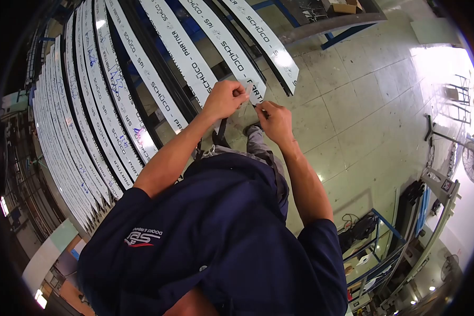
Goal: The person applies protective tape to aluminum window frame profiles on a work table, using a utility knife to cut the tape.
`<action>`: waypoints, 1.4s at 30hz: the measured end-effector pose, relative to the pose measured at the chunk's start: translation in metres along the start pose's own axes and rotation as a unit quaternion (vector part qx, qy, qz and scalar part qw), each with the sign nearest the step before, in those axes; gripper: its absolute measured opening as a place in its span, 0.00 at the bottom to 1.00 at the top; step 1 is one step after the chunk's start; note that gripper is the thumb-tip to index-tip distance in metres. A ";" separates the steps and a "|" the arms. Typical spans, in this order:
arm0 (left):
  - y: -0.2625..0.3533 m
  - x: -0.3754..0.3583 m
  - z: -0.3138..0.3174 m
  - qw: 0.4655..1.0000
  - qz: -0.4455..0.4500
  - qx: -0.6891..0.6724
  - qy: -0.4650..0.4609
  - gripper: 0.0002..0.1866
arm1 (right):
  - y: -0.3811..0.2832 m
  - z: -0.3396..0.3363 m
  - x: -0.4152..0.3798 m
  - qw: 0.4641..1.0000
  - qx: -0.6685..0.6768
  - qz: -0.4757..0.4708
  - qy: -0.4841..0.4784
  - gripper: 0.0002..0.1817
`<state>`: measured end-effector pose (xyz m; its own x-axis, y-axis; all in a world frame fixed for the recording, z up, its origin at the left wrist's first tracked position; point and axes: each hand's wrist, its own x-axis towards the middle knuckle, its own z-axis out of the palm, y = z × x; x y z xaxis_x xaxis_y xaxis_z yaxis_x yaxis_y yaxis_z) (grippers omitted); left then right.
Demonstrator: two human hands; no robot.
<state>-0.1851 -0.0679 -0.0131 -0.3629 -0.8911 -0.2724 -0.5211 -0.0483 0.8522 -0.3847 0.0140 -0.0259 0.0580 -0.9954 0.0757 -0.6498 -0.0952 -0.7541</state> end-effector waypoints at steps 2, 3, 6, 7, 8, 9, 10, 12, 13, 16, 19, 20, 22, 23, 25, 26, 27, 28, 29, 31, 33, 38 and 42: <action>0.004 0.008 0.006 1.000 0.007 0.015 -0.008 0.10 | 0.002 0.004 -0.003 1.000 0.014 0.018 0.008 0.07; 0.005 0.011 0.009 1.000 0.009 0.021 -0.013 0.10 | -0.001 0.006 -0.003 0.999 0.028 0.037 0.012 0.06; 0.005 0.016 0.017 0.999 0.010 0.038 -0.018 0.10 | -0.001 0.006 -0.007 0.995 0.064 0.069 0.015 0.05; 0.005 0.016 0.018 0.999 0.009 0.044 -0.018 0.10 | 0.001 0.007 -0.009 0.994 0.074 0.075 0.014 0.05; 0.004 0.016 0.019 0.999 0.012 0.045 -0.014 0.10 | 0.003 0.008 -0.010 0.995 0.077 0.066 0.020 0.05; 0.004 0.016 0.020 0.999 0.016 0.046 -0.010 0.10 | 0.004 0.009 -0.012 0.995 0.078 0.058 0.027 0.05; 0.004 0.016 0.021 0.999 0.019 0.046 -0.007 0.10 | 0.005 0.009 -0.013 0.995 0.080 0.050 0.033 0.05; 0.005 0.016 0.021 0.999 0.014 0.039 -0.016 0.10 | 0.007 0.010 -0.014 0.994 0.085 0.048 0.039 0.05; 0.007 0.015 0.020 0.999 0.011 0.035 -0.019 0.10 | 0.007 0.011 -0.013 0.994 0.087 0.047 0.042 0.05; 0.008 0.015 0.018 0.999 0.000 0.035 -0.023 0.10 | 0.007 0.011 -0.013 0.994 0.086 0.058 0.040 0.05; 0.006 0.016 0.019 0.999 0.008 0.013 -0.031 0.10 | 0.006 0.010 -0.014 0.994 0.078 0.075 0.027 0.05; 0.006 0.016 0.019 0.999 0.012 0.010 -0.031 0.10 | 0.006 0.011 -0.014 0.994 0.084 0.065 0.036 0.04; 0.004 0.016 0.019 0.999 0.019 0.003 -0.032 0.10 | 0.009 0.014 -0.016 0.993 0.095 0.046 0.055 0.04; 0.004 0.015 0.020 0.999 0.017 0.006 -0.029 0.10 | 0.010 0.015 -0.017 0.994 0.087 0.044 0.051 0.04; 0.006 0.015 0.022 1.000 0.015 0.010 -0.022 0.09 | 0.011 0.014 -0.017 0.996 0.070 0.037 0.045 0.04; 0.008 0.015 0.023 0.999 0.014 0.021 -0.021 0.09 | 0.011 0.014 -0.018 0.996 0.070 0.038 0.046 0.05; 0.008 0.015 0.024 0.999 0.013 0.031 -0.018 0.09 | 0.009 0.012 -0.016 0.996 0.070 0.038 0.045 0.05; 0.009 0.015 0.025 0.999 0.012 0.042 -0.015 0.09 | 0.007 0.011 -0.016 0.996 0.070 0.037 0.045 0.05; 0.010 0.014 0.026 0.998 0.016 0.053 -0.005 0.09 | 0.007 0.012 -0.015 0.996 0.069 0.039 0.042 0.05; 0.011 0.014 0.030 0.997 0.024 0.073 0.014 0.09 | 0.008 0.013 -0.014 0.996 0.067 0.043 0.036 0.05; 0.010 0.013 0.031 0.998 0.011 0.054 0.013 0.09 | 0.010 0.013 -0.012 0.998 0.051 0.039 0.029 0.05; 0.006 0.014 0.034 0.998 0.019 0.055 0.029 0.08 | 0.011 0.012 -0.011 0.999 0.026 0.035 0.003 0.08; 0.006 0.016 0.037 0.997 0.006 0.070 0.036 0.07 | 0.023 0.007 0.003 0.993 -0.084 -0.003 -0.087 0.07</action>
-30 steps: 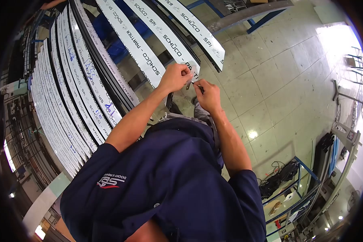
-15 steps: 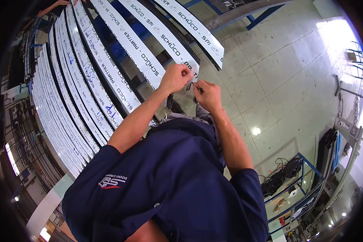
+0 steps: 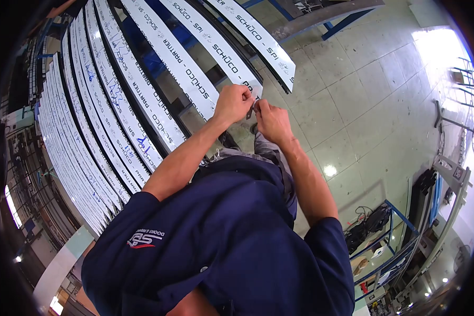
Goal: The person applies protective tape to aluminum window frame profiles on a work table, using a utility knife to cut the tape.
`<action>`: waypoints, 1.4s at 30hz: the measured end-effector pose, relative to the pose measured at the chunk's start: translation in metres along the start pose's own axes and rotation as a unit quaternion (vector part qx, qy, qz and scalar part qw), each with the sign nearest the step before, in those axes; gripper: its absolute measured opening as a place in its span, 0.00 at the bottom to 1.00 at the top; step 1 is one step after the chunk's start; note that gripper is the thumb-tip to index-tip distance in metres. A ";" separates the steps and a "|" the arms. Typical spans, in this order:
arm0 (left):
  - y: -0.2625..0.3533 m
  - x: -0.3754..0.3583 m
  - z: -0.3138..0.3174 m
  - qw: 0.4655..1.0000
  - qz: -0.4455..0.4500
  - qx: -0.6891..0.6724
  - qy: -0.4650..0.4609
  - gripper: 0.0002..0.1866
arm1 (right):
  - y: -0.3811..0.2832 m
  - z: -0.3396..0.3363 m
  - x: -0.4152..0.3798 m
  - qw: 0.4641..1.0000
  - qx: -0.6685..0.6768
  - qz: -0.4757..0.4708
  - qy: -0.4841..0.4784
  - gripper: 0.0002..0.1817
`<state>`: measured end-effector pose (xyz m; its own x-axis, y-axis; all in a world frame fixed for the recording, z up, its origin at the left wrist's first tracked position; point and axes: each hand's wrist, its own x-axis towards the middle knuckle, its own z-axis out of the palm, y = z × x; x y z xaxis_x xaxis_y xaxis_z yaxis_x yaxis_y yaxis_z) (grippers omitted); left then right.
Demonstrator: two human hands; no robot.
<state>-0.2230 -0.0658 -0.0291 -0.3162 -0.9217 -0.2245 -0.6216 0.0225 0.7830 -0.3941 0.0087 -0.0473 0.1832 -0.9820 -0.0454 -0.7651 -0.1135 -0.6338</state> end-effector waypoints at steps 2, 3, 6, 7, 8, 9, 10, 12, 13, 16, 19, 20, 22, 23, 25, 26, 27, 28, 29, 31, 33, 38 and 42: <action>0.000 -0.001 0.002 1.000 -0.001 0.013 0.003 0.07 | 0.015 -0.015 0.026 0.999 -0.030 -0.006 0.028 0.06; -0.001 -0.001 0.002 1.000 0.004 0.022 0.003 0.07 | 0.017 -0.032 0.048 0.995 -0.013 0.000 0.100 0.06; -0.001 -0.001 0.003 1.000 -0.003 0.024 0.008 0.07 | -0.005 -0.103 0.100 0.939 0.179 0.047 0.290 0.08; -0.001 0.000 0.004 1.000 -0.008 0.021 0.010 0.07 | -0.012 -0.124 0.105 0.933 0.236 0.065 0.262 0.09; -0.001 -0.001 0.005 1.000 -0.013 0.019 0.009 0.07 | -0.014 -0.136 0.105 0.924 0.291 0.084 0.234 0.09; -0.002 -0.002 0.006 1.000 -0.018 0.016 0.008 0.07 | -0.013 -0.139 0.100 0.908 0.353 0.078 0.210 0.09; -0.002 0.000 0.005 1.000 -0.024 0.013 0.010 0.07 | -0.011 -0.137 0.090 0.889 0.413 0.069 0.185 0.09; -0.002 0.000 0.002 1.000 -0.031 0.000 -0.005 0.07 | -0.011 -0.124 0.067 0.844 0.508 0.091 0.148 0.09; -0.002 0.001 0.001 0.999 -0.036 -0.005 -0.014 0.08 | -0.010 -0.112 0.052 0.819 0.543 0.122 0.138 0.08; -0.007 0.002 -0.002 0.999 -0.015 -0.037 -0.016 0.09 | 0.003 -0.070 0.005 0.736 0.636 0.168 0.162 0.05; -0.009 0.003 -0.003 0.999 -0.010 -0.047 -0.019 0.09 | -0.001 -0.046 -0.029 0.701 0.650 0.209 0.206 0.13; -0.008 0.003 -0.004 0.998 -0.015 -0.051 -0.026 0.09 | -0.005 -0.045 -0.037 0.694 0.653 0.217 0.212 0.15; -0.009 0.005 -0.002 0.997 -0.023 -0.058 -0.043 0.08 | -0.016 -0.044 -0.043 0.690 0.647 0.227 0.233 0.16; -0.009 0.006 -0.002 0.997 -0.018 -0.059 -0.042 0.09 | -0.002 -0.039 -0.049 0.689 0.668 0.193 0.206 0.14; -0.016 0.005 0.002 0.997 -0.010 -0.061 -0.038 0.09 | 0.040 -0.026 -0.065 0.683 0.704 0.124 0.148 0.10; -0.014 0.002 0.000 0.998 -0.004 -0.057 -0.033 0.09 | 0.046 -0.030 -0.066 0.667 0.722 0.125 0.138 0.08; -0.010 -0.003 -0.003 0.998 0.001 -0.052 -0.027 0.09 | 0.052 -0.036 -0.064 0.650 0.738 0.124 0.127 0.07; -0.003 -0.009 -0.007 0.999 0.005 -0.047 -0.022 0.10 | 0.050 -0.044 -0.060 0.633 0.755 0.125 0.115 0.07; 0.005 -0.017 -0.010 0.998 0.000 -0.052 -0.025 0.10 | 0.047 -0.048 -0.053 0.763 0.608 0.153 0.158 0.09; 0.025 -0.034 -0.021 0.998 -0.012 -0.063 -0.027 0.10 | 0.022 -0.072 -0.027 0.926 0.245 0.185 0.221 0.12; 0.033 -0.042 -0.026 0.996 -0.018 -0.081 -0.020 0.09 | 0.031 -0.096 -0.009 0.975 0.105 0.160 0.110 0.12; 0.042 -0.051 -0.019 0.978 -0.116 -0.175 0.020 0.08 | 0.068 -0.119 0.043 0.993 -0.066 -0.047 -0.081 0.09; 0.057 -0.042 -0.003 0.966 -0.147 -0.203 0.060 0.09 | 0.073 -0.133 0.070 0.959 -0.154 -0.138 -0.192 0.09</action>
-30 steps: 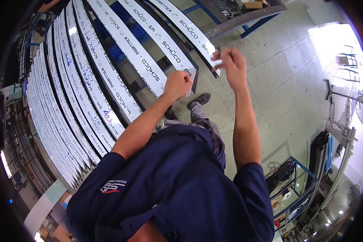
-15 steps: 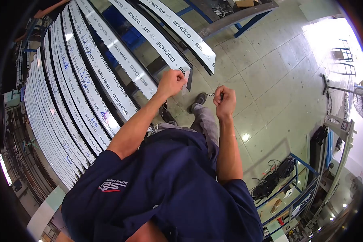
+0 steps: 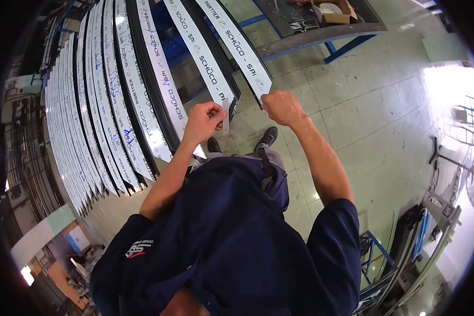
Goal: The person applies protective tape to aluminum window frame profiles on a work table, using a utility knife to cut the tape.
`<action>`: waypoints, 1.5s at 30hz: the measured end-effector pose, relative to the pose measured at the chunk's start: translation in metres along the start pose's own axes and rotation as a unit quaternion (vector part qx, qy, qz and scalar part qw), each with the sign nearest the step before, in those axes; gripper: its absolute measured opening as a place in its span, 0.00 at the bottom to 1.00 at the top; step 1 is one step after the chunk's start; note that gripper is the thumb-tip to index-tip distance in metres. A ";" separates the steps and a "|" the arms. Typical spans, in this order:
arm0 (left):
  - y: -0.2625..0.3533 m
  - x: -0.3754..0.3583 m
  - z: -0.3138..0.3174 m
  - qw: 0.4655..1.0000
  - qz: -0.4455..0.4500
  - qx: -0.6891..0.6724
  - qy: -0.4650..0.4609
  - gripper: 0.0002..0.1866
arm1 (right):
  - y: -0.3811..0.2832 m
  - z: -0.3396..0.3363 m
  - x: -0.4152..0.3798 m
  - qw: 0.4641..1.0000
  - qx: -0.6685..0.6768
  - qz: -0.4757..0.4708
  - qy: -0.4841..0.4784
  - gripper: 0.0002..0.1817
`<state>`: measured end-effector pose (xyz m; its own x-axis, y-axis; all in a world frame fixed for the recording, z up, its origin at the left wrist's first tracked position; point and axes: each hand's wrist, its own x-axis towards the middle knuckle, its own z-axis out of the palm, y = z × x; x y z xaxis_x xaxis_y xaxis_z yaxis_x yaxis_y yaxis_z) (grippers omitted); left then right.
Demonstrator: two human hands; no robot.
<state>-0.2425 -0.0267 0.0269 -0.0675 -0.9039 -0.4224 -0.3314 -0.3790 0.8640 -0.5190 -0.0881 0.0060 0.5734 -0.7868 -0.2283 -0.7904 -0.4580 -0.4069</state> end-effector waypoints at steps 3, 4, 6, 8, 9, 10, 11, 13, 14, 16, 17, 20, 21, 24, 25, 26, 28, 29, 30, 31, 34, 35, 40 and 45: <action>0.011 0.003 0.019 1.000 -0.017 -0.008 0.021 0.09 | 0.010 -0.006 0.013 0.996 -0.055 -0.062 -0.044 0.07; 0.014 0.003 0.024 0.999 -0.018 -0.016 0.030 0.09 | 0.012 -0.007 0.016 0.992 -0.070 -0.088 -0.051 0.06; 0.019 0.002 0.032 0.998 -0.020 -0.031 0.049 0.09 | 0.015 -0.008 0.020 0.983 -0.100 -0.141 -0.064 0.05; 0.018 -0.001 0.037 0.996 -0.029 -0.049 0.065 0.09 | 0.016 -0.007 0.021 0.975 -0.128 -0.168 -0.065 0.05; 0.018 -0.003 0.039 0.995 -0.033 -0.059 0.072 0.09 | 0.016 -0.007 0.020 0.971 -0.143 -0.180 -0.065 0.05; 0.017 -0.005 0.041 0.994 -0.038 -0.064 0.079 0.09 | 0.015 -0.006 0.018 0.970 -0.149 -0.183 -0.055 0.05; 0.017 -0.007 0.043 0.993 -0.042 -0.070 0.085 0.09 | 0.015 -0.006 0.015 0.969 -0.156 -0.184 -0.044 0.05; 0.017 -0.007 0.045 0.992 -0.046 -0.077 0.094 0.09 | 0.022 -0.005 0.017 0.982 -0.129 -0.141 -0.001 0.06; 0.017 -0.008 0.045 0.991 -0.049 -0.080 0.095 0.09 | 0.032 -0.001 0.019 0.991 -0.092 -0.097 0.028 0.06; 0.016 -0.008 0.045 0.990 -0.054 -0.083 0.100 0.09 | 0.041 -0.001 0.019 0.995 0.042 -0.061 0.068 0.07; 0.016 -0.007 0.044 0.990 -0.056 -0.084 0.102 0.09 | 0.044 0.001 0.014 0.985 0.140 -0.068 0.078 0.08; 0.018 0.001 0.043 0.991 -0.059 -0.071 0.100 0.09 | 0.036 0.004 -0.001 0.967 0.229 -0.086 0.079 0.09; 0.019 0.004 0.043 0.991 -0.059 -0.065 0.099 0.09 | 0.032 0.005 -0.003 0.967 0.224 -0.093 0.074 0.09; 0.022 0.014 0.044 0.993 -0.054 -0.061 0.083 0.09 | 0.030 0.010 -0.001 0.972 0.206 -0.089 0.068 0.09; 0.023 0.018 0.045 0.994 -0.051 -0.050 0.080 0.09 | 0.031 0.015 0.001 0.976 0.184 -0.092 0.066 0.09; 0.025 0.020 0.045 0.995 -0.048 -0.039 0.077 0.09 | 0.033 0.020 0.003 0.980 0.162 -0.095 0.065 0.09; 0.029 0.028 0.046 0.997 -0.039 -0.019 0.070 0.09 | 0.033 0.020 0.007 0.983 0.131 -0.112 0.069 0.08; 0.030 0.032 0.047 0.997 -0.035 -0.010 0.066 0.09 | 0.033 0.019 0.008 0.982 0.123 -0.126 0.073 0.08; 0.032 0.035 0.047 0.997 -0.032 -0.002 0.063 0.09 | 0.033 0.018 0.008 0.981 0.114 -0.139 0.077 0.07; 0.033 0.038 0.048 0.998 -0.027 0.008 0.060 0.09 | 0.033 0.021 0.007 0.973 0.160 -0.116 0.118 0.07; 0.035 0.049 0.050 0.998 -0.013 0.039 0.055 0.09 | 0.031 0.025 -0.001 0.941 0.277 -0.049 0.190 0.09; 0.034 0.052 0.051 0.997 -0.010 0.052 0.053 0.10 | 0.028 0.024 -0.006 0.933 0.307 -0.029 0.183 0.10; 0.036 0.070 0.057 0.995 0.010 0.097 0.037 0.10 | 0.012 0.033 -0.012 0.927 0.291 -0.001 0.238 0.16; 0.042 0.089 0.066 0.983 0.072 0.168 0.016 0.11 | 0.009 0.053 -0.010 0.929 0.236 -0.013 0.285 0.11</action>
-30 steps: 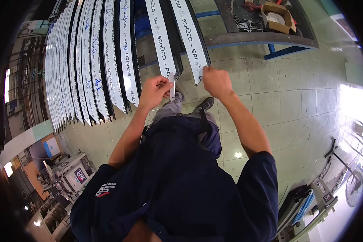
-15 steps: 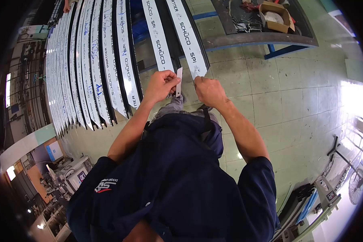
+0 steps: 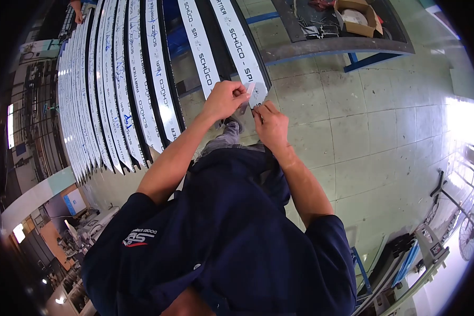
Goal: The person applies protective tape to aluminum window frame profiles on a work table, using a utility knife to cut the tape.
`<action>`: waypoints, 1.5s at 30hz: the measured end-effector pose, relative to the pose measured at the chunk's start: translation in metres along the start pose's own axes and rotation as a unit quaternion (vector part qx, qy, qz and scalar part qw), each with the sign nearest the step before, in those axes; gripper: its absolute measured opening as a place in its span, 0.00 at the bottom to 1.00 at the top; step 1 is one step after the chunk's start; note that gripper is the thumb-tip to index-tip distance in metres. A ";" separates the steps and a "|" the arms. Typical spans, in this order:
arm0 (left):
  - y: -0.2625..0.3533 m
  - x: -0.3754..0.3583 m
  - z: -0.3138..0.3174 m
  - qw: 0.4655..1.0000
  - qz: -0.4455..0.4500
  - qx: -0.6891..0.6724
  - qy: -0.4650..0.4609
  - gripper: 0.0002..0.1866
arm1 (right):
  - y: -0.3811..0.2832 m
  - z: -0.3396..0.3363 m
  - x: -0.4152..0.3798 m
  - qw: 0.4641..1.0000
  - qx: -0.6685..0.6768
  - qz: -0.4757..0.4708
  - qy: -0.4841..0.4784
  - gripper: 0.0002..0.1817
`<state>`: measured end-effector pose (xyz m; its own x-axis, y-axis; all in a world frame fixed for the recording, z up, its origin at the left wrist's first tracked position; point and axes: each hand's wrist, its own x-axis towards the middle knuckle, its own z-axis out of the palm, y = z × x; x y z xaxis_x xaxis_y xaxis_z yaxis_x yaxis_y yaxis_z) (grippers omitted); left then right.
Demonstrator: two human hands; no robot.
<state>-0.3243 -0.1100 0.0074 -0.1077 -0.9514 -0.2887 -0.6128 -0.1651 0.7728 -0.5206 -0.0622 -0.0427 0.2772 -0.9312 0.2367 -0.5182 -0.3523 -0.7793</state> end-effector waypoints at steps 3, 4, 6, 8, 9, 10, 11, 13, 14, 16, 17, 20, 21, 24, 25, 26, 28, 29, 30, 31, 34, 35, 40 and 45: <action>0.003 0.010 0.006 0.999 -0.006 0.025 -0.033 0.12 | -0.003 0.007 -0.004 1.000 -0.025 -0.006 0.016 0.07; 0.004 0.012 0.008 0.999 -0.008 0.025 -0.039 0.12 | -0.004 0.007 -0.004 1.000 -0.021 -0.002 0.020 0.07; 0.005 0.015 0.012 0.998 -0.013 0.024 -0.050 0.12 | -0.006 0.007 -0.005 1.000 -0.013 0.006 0.028 0.08; 0.005 0.016 0.015 0.999 -0.011 0.023 -0.047 0.12 | -0.007 0.006 -0.005 0.999 -0.011 0.001 0.039 0.08; 0.005 0.017 0.016 0.999 -0.011 0.022 -0.045 0.12 | -0.006 0.006 -0.005 0.999 -0.009 -0.002 0.044 0.08; 0.005 0.017 0.017 0.999 -0.011 0.021 -0.046 0.12 | -0.005 0.007 -0.006 0.999 -0.002 0.005 0.042 0.08; 0.004 0.018 0.017 0.999 -0.012 0.019 -0.048 0.12 | -0.003 0.009 -0.007 0.999 0.007 0.012 0.041 0.08; 0.004 0.017 0.016 0.999 -0.012 0.016 -0.048 0.11 | -0.003 0.010 -0.008 0.999 0.017 0.020 0.039 0.08; 0.004 0.017 0.015 0.999 -0.010 0.014 -0.047 0.11 | -0.003 0.010 -0.008 0.999 0.018 0.020 0.039 0.08; 0.004 0.016 0.015 0.999 -0.008 0.014 -0.047 0.11 | -0.002 0.011 -0.009 0.999 0.019 0.020 0.039 0.07; 0.005 0.016 0.016 0.999 -0.007 0.015 -0.047 0.11 | -0.002 0.011 -0.009 0.999 0.018 0.021 0.038 0.07; 0.007 0.016 0.020 0.999 -0.002 0.035 -0.026 0.10 | 0.000 0.011 -0.008 1.000 0.002 0.007 0.026 0.08; 0.008 0.016 0.022 0.999 0.001 0.045 -0.015 0.10 | 0.001 0.011 -0.008 1.000 -0.006 0.001 0.021 0.08; 0.007 0.017 0.024 0.998 0.011 0.069 -0.008 0.09 | 0.006 0.010 -0.005 1.000 -0.014 -0.006 -0.012 0.08; 0.007 0.019 0.024 0.997 0.024 0.079 -0.005 0.08 | 0.019 0.013 -0.001 0.997 -0.062 -0.016 -0.045 0.07; 0.007 0.019 0.024 0.995 0.035 0.090 -0.001 0.08 | 0.036 0.015 0.010 0.990 -0.110 -0.026 -0.079 0.07; 0.003 0.021 0.026 0.994 0.051 0.097 0.005 0.08 | 0.057 -0.025 0.071 0.995 -0.078 0.023 0.048 0.05; -0.002 0.024 0.029 0.994 0.054 0.091 0.012 0.08 | 0.061 -0.058 0.113 0.971 -0.057 0.052 0.228 0.04; -0.007 0.021 0.031 0.995 0.052 0.084 0.018 0.08 | 0.060 -0.105 0.148 0.948 -0.030 0.081 0.306 0.05; -0.009 0.018 0.032 0.995 0.040 0.089 0.009 0.08 | 0.034 -0.146 0.169 0.927 -0.013 0.086 0.365 0.07; -0.006 0.029 0.031 0.994 0.037 0.105 -0.007 0.08 | 0.005 -0.215 0.184 0.905 0.193 0.050 0.376 0.08; -0.010 0.028 0.035 0.993 0.044 0.111 -0.004 0.08 | 0.004 -0.225 0.171 0.915 0.205 0.052 0.343 0.09; -0.021 0.027 0.025 0.997 0.077 0.021 -0.006 0.09 | 0.044 -0.185 0.071 0.883 0.414 0.138 0.172 0.15; -0.022 -0.021 -0.004 0.988 -0.032 -0.143 -0.043 0.09 | 0.041 -0.069 -0.062 0.813 0.509 0.263 0.109 0.06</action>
<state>-0.3054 -0.0870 -0.0014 -0.1493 -0.9132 -0.3792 -0.3762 -0.3022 0.8759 -0.6153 -0.0258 -0.0492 0.0268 -0.9616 -0.2732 0.4488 0.2558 -0.8562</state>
